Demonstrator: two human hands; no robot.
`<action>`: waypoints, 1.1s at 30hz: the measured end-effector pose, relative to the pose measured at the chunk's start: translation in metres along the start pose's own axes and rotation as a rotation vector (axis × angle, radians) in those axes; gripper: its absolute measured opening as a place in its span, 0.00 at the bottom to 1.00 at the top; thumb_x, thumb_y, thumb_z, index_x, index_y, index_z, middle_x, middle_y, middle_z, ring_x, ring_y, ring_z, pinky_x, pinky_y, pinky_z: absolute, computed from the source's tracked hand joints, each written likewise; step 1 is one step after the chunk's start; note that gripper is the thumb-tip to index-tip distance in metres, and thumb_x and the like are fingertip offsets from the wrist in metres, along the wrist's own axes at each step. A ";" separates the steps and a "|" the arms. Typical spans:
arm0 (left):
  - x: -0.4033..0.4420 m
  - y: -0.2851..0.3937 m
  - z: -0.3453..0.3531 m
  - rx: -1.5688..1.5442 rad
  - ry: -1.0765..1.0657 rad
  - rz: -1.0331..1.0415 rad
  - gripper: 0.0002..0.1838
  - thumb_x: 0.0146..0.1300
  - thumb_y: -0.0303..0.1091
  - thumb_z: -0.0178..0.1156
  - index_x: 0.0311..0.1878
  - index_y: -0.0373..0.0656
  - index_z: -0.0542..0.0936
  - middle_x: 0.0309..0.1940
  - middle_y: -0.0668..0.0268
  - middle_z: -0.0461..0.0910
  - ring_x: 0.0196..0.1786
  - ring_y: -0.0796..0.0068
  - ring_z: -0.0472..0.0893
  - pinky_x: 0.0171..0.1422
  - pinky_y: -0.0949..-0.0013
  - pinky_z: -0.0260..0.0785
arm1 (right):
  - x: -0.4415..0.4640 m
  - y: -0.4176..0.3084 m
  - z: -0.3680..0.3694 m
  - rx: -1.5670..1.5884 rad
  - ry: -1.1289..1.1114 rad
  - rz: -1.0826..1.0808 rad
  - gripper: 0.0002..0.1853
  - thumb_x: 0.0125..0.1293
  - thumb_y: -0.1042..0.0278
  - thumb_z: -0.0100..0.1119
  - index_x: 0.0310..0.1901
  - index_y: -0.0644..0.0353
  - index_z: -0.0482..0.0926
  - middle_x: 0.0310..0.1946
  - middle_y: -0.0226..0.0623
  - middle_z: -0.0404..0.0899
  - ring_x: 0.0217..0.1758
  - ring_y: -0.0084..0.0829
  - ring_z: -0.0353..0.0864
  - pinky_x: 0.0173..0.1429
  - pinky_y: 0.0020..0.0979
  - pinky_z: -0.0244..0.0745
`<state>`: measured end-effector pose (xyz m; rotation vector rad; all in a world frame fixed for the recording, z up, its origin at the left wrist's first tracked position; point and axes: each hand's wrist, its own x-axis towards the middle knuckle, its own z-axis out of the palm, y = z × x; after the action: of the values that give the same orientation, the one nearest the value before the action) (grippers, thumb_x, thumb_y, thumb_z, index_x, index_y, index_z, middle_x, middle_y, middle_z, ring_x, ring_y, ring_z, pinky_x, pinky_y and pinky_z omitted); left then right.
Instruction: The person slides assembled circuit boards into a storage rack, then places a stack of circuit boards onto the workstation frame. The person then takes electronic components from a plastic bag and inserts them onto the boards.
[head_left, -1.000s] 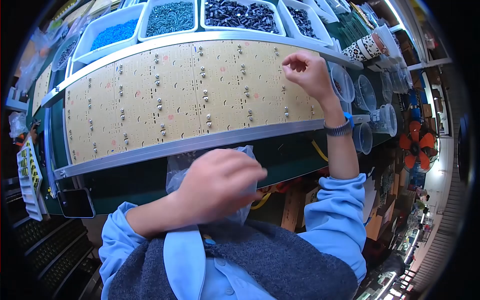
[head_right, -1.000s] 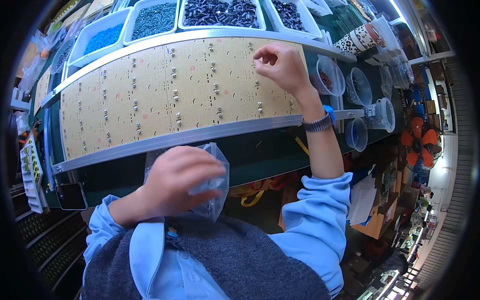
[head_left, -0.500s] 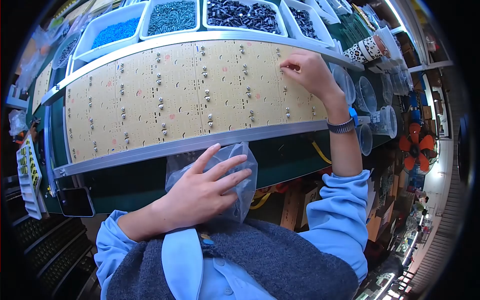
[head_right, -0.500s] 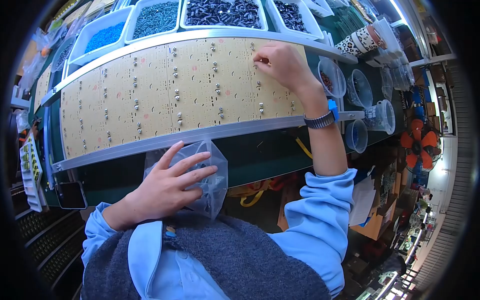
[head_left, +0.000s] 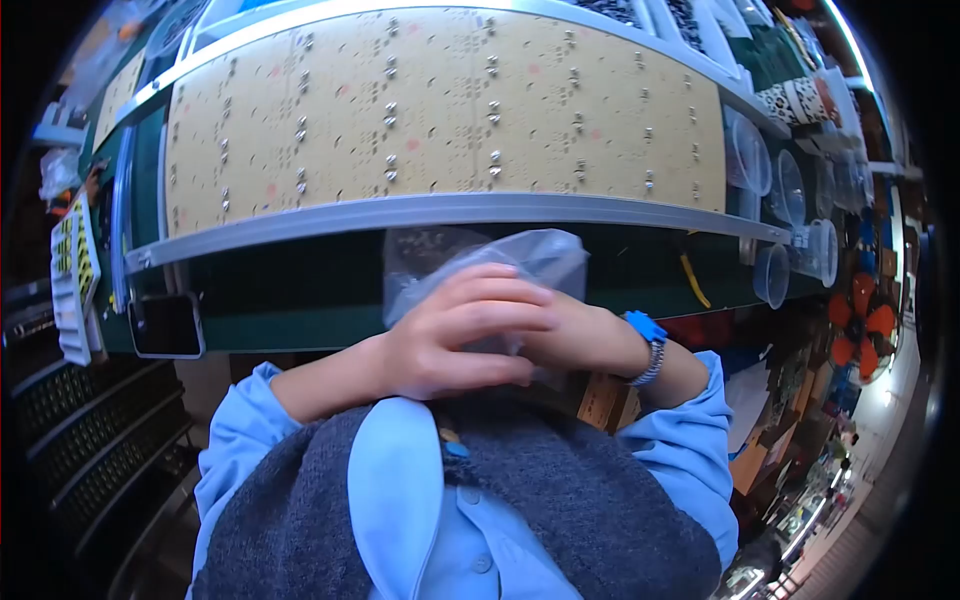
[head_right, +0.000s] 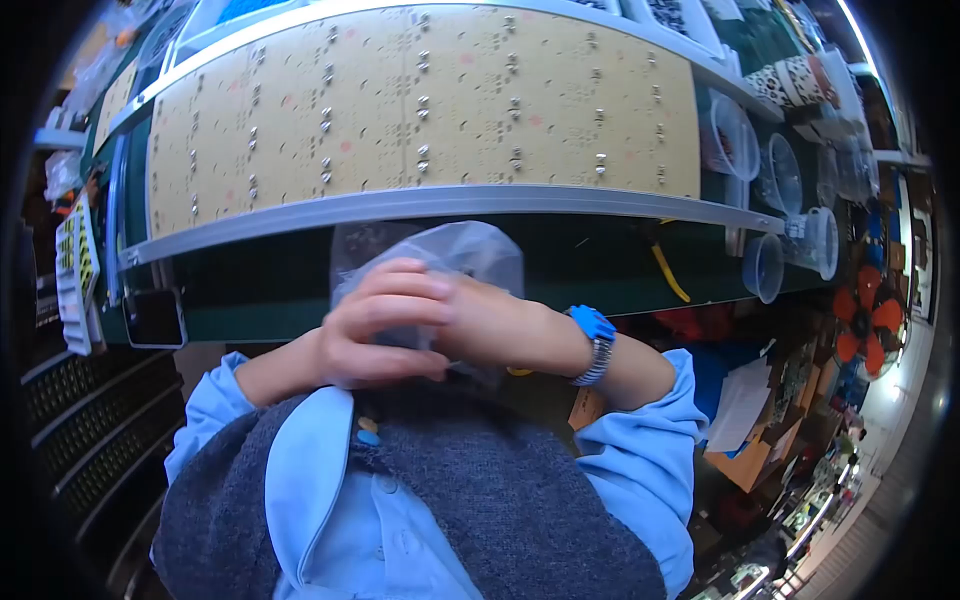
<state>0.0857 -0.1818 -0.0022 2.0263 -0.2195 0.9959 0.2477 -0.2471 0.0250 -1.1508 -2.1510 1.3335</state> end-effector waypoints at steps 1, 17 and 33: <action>-0.001 0.000 0.007 -0.026 -0.003 0.017 0.09 0.43 0.28 0.61 0.32 0.43 0.78 0.47 0.55 0.72 0.53 0.56 0.71 0.56 0.52 0.62 | 0.002 0.007 0.009 0.086 0.069 -0.054 0.16 0.50 0.75 0.52 0.44 0.62 0.72 0.43 0.44 0.70 0.49 0.38 0.70 0.52 0.32 0.67; 0.001 0.002 0.027 -0.139 -0.005 0.042 0.09 0.43 0.28 0.62 0.31 0.41 0.77 0.47 0.56 0.72 0.51 0.57 0.72 0.54 0.57 0.65 | -0.017 0.039 0.045 -0.081 0.308 0.031 0.20 0.58 0.68 0.47 0.54 0.58 0.64 0.51 0.42 0.64 0.56 0.40 0.63 0.59 0.36 0.60; 0.010 0.003 0.031 -0.079 0.014 0.029 0.09 0.44 0.29 0.62 0.31 0.41 0.77 0.46 0.57 0.73 0.52 0.59 0.73 0.55 0.56 0.64 | -0.038 0.028 0.031 0.085 0.301 0.003 0.19 0.58 0.69 0.47 0.52 0.60 0.66 0.50 0.42 0.66 0.55 0.41 0.65 0.59 0.37 0.60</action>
<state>0.1085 -0.2049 -0.0033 1.9496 -0.2775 1.0035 0.2624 -0.2884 -0.0108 -1.2330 -1.8624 1.1565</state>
